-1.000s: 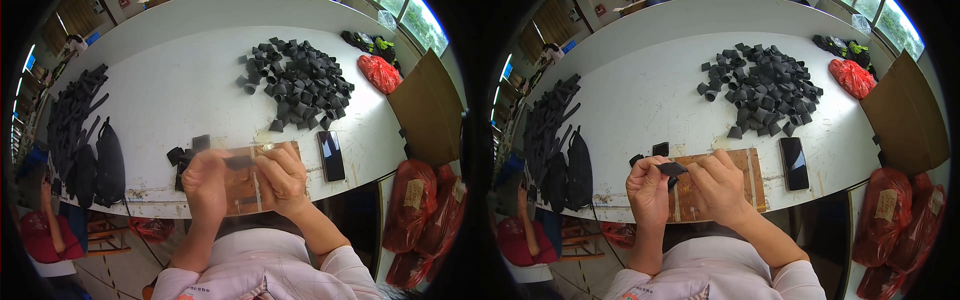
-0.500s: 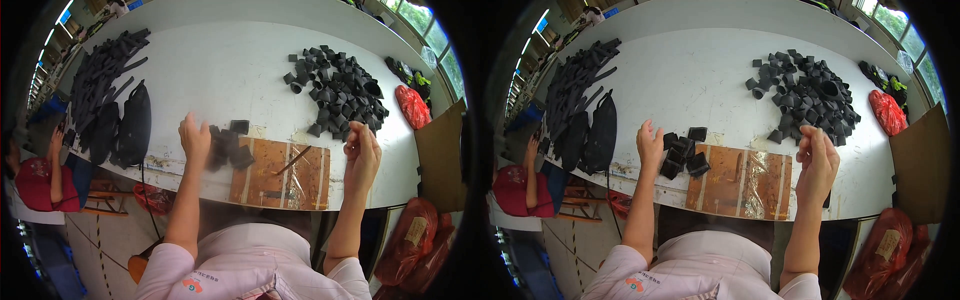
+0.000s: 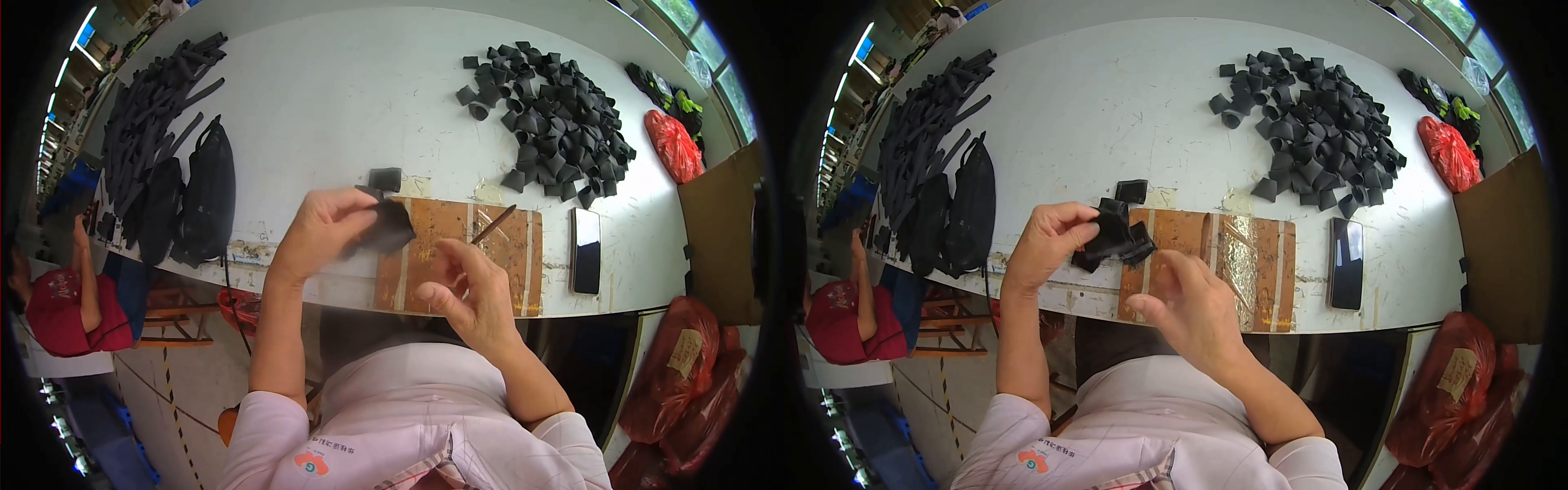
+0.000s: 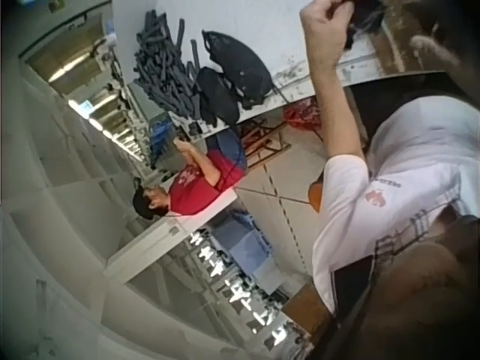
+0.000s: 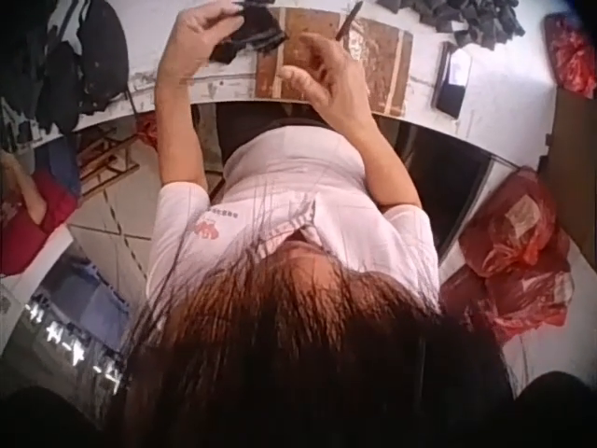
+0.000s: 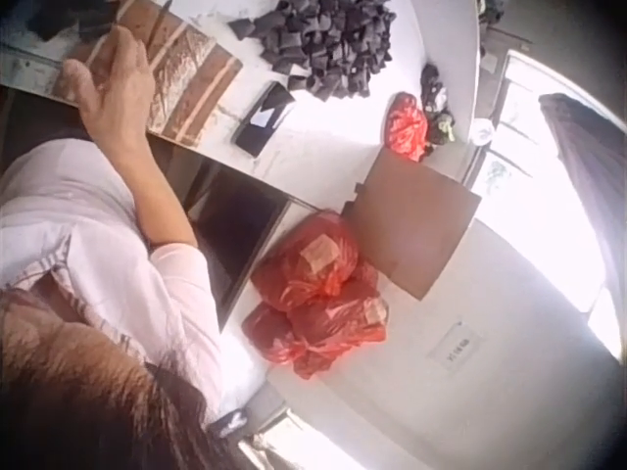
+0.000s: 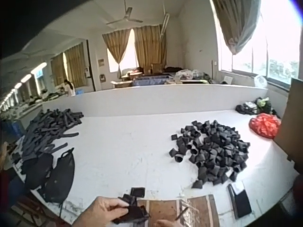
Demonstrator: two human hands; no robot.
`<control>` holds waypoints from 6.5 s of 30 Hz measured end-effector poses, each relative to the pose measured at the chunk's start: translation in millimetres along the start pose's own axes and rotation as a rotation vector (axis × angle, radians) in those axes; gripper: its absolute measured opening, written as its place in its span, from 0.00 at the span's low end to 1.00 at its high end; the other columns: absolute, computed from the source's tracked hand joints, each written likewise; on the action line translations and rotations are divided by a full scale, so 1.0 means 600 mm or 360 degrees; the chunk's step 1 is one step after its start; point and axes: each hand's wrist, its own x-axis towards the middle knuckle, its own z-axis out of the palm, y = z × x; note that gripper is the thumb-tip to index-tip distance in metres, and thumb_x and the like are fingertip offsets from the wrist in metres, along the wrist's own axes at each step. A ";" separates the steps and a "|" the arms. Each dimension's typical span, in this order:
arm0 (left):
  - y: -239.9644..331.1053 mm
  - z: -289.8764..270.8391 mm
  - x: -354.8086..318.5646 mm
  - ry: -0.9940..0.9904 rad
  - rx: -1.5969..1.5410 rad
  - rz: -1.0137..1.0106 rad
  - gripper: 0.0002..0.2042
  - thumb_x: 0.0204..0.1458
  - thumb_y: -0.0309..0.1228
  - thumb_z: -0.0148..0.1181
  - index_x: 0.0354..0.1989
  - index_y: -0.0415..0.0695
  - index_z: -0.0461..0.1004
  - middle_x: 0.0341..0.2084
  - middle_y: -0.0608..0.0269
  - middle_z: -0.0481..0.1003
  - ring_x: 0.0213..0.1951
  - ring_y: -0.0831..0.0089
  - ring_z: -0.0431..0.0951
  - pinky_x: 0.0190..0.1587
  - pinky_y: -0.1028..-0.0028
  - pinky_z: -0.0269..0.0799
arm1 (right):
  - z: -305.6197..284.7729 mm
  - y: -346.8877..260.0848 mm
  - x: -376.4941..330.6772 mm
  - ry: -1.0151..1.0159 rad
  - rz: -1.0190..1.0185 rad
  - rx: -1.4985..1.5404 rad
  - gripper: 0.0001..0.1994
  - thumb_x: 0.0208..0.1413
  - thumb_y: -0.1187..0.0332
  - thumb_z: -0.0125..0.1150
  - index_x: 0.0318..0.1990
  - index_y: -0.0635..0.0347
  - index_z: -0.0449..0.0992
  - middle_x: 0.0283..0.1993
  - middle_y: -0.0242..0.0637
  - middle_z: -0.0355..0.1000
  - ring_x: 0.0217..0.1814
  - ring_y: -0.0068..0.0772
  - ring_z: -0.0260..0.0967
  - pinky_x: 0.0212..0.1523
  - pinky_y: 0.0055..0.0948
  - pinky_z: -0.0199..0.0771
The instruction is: The worker is assembling or preparing small black foam blocks using a wooden stick for alignment or application.
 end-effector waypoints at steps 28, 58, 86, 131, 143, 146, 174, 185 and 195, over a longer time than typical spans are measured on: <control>0.006 0.184 -0.067 0.0344 0.0214 0.0446 0.02 0.44 0.20 0.55 0.25 0.38 0.69 0.19 0.64 0.69 0.23 0.78 0.69 0.24 0.78 0.64 | -0.034 0.030 -0.036 0.0312 -0.0245 0.0031 0.10 0.41 0.76 0.61 0.34 0.63 0.71 0.29 0.38 0.65 0.27 0.32 0.65 0.24 0.24 0.65; 0.046 0.149 0.019 -0.0308 -0.2010 -0.0218 0.08 0.50 0.19 0.43 0.39 0.37 0.65 0.21 0.57 0.71 0.04 0.88 0.50 0.07 0.85 0.45 | -0.085 0.015 0.073 -0.0303 0.0492 0.1498 0.11 0.54 0.62 0.53 0.25 0.59 0.68 0.20 0.22 0.59 0.19 0.11 0.48 0.19 0.12 0.48; 0.026 0.169 0.009 0.0034 -0.1455 0.0582 0.04 0.51 0.26 0.51 0.34 0.40 0.69 0.32 0.60 0.69 0.39 0.70 0.67 0.48 0.69 0.61 | -0.081 -0.004 0.046 0.0507 -0.0644 -0.0251 0.06 0.38 0.78 0.60 0.28 0.63 0.72 0.21 0.35 0.63 0.21 0.34 0.59 0.21 0.28 0.60; 0.072 0.144 0.006 0.0454 0.0449 0.1049 0.06 0.48 0.18 0.52 0.33 0.37 0.72 0.25 0.62 0.73 0.27 0.80 0.71 0.28 0.80 0.67 | -0.097 -0.030 0.050 0.0287 -0.0474 -0.0208 0.08 0.40 0.76 0.60 0.31 0.64 0.72 0.25 0.37 0.67 0.24 0.34 0.65 0.22 0.26 0.65; 0.062 0.156 0.014 0.0466 0.0682 0.1100 0.02 0.46 0.18 0.53 0.29 0.36 0.71 0.22 0.62 0.70 0.21 0.77 0.68 0.24 0.82 0.63 | -0.069 0.009 0.044 0.0362 -0.0407 -0.0237 0.05 0.41 0.77 0.58 0.28 0.64 0.71 0.24 0.37 0.64 0.22 0.34 0.65 0.21 0.27 0.65; 0.057 0.154 0.016 0.0389 0.0286 0.0919 0.02 0.48 0.22 0.54 0.28 0.35 0.71 0.21 0.66 0.70 0.22 0.82 0.66 0.25 0.84 0.62 | -0.075 0.007 0.045 0.0325 -0.0425 -0.0320 0.05 0.42 0.77 0.57 0.28 0.64 0.69 0.24 0.37 0.63 0.23 0.36 0.65 0.22 0.29 0.65; 0.036 0.149 0.019 0.0138 -0.1135 0.0603 0.06 0.49 0.25 0.53 0.29 0.35 0.72 0.29 0.53 0.72 0.35 0.65 0.72 0.44 0.67 0.68 | -0.094 -0.011 0.066 0.0195 -0.0847 -0.0653 0.17 0.20 0.75 0.56 0.27 0.60 0.67 0.24 0.34 0.60 0.25 0.35 0.59 0.20 0.29 0.62; 0.035 0.157 0.019 -0.0041 -0.1581 0.0542 0.06 0.50 0.27 0.52 0.33 0.39 0.73 0.31 0.55 0.71 0.37 0.65 0.70 0.48 0.66 0.65 | -0.112 -0.021 0.078 0.0062 -0.0697 -0.0491 0.06 0.36 0.77 0.58 0.24 0.61 0.67 0.21 0.33 0.59 0.23 0.33 0.59 0.19 0.29 0.60; 0.022 0.156 0.008 0.0150 -0.1242 0.0628 0.06 0.51 0.26 0.51 0.32 0.37 0.73 0.32 0.55 0.72 0.36 0.66 0.71 0.45 0.67 0.66 | -0.101 -0.015 0.069 0.0090 -0.0850 -0.0764 0.13 0.23 0.73 0.58 0.23 0.59 0.65 0.23 0.32 0.59 0.25 0.32 0.58 0.19 0.28 0.61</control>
